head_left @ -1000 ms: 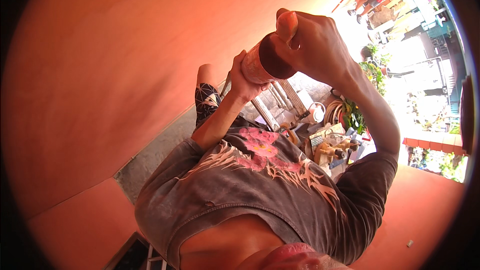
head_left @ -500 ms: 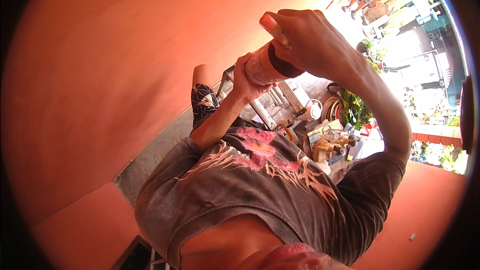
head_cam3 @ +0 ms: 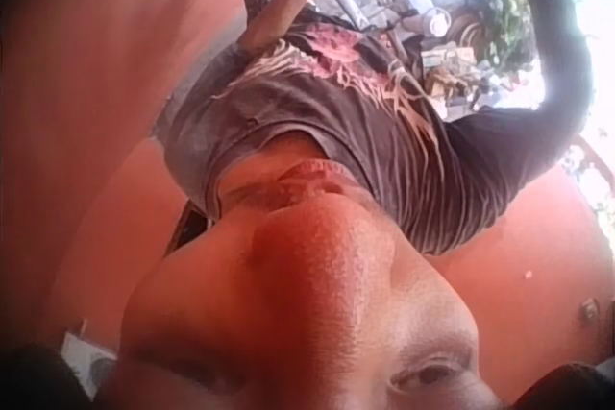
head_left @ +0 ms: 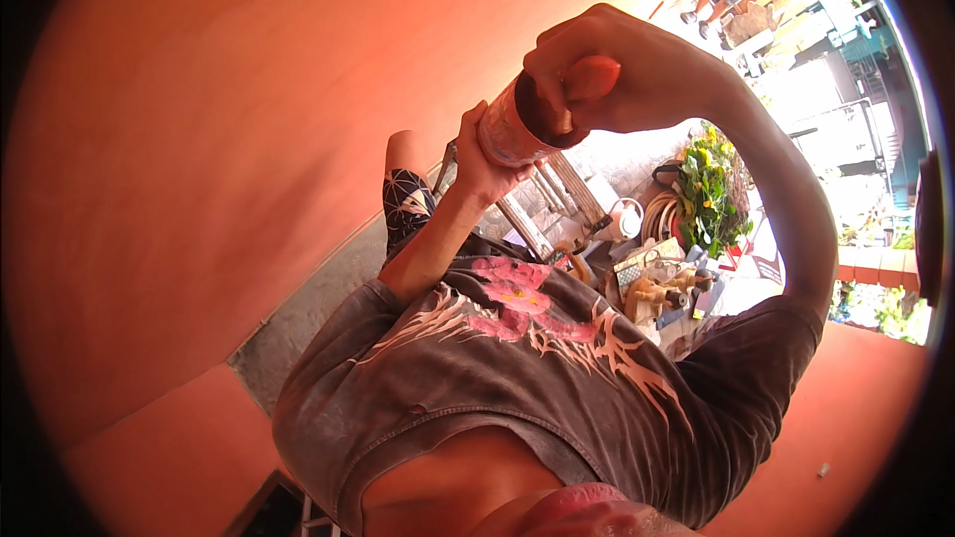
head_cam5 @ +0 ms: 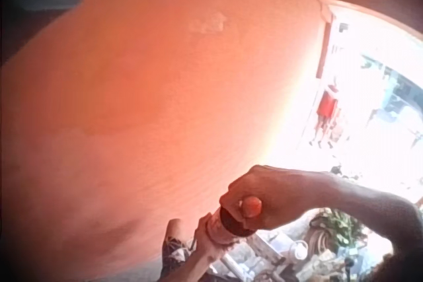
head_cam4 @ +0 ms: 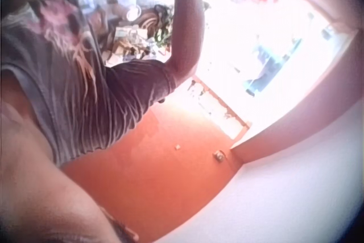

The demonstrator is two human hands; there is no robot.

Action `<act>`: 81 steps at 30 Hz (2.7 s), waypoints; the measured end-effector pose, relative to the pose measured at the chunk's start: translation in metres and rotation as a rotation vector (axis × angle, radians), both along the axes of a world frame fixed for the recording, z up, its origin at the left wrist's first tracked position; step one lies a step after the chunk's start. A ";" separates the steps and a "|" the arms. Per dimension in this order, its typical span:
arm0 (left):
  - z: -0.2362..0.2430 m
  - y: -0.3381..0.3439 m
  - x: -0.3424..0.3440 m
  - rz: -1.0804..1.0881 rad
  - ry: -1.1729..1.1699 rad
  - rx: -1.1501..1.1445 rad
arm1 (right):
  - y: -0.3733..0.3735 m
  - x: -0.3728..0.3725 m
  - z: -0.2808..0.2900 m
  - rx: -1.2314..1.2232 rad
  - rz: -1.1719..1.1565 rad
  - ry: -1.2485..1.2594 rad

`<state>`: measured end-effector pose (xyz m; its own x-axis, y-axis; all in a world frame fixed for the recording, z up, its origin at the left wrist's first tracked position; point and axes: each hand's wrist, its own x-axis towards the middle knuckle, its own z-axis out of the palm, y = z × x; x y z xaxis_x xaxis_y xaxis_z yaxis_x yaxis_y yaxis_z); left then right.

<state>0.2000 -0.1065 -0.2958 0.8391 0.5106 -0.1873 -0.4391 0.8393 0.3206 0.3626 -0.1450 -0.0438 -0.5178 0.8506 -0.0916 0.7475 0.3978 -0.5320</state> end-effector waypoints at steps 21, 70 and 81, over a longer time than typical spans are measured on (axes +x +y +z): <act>0.001 -0.008 0.007 -0.054 -0.044 0.071 | -0.002 -0.028 0.024 -0.072 -0.040 -0.279; 0.029 0.077 -0.065 0.258 -0.052 0.083 | 0.097 -0.021 -0.157 -0.591 -0.478 2.064; -0.003 0.091 -0.069 0.287 -0.220 0.011 | 0.131 -0.013 -0.192 -0.667 -0.262 2.126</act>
<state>0.1305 -0.0154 -0.2986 0.6812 0.7320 -0.0114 -0.7156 0.6690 0.2009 0.3500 -0.0142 -0.2359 -0.1363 0.9889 0.0593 -0.9284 -0.1065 -0.3560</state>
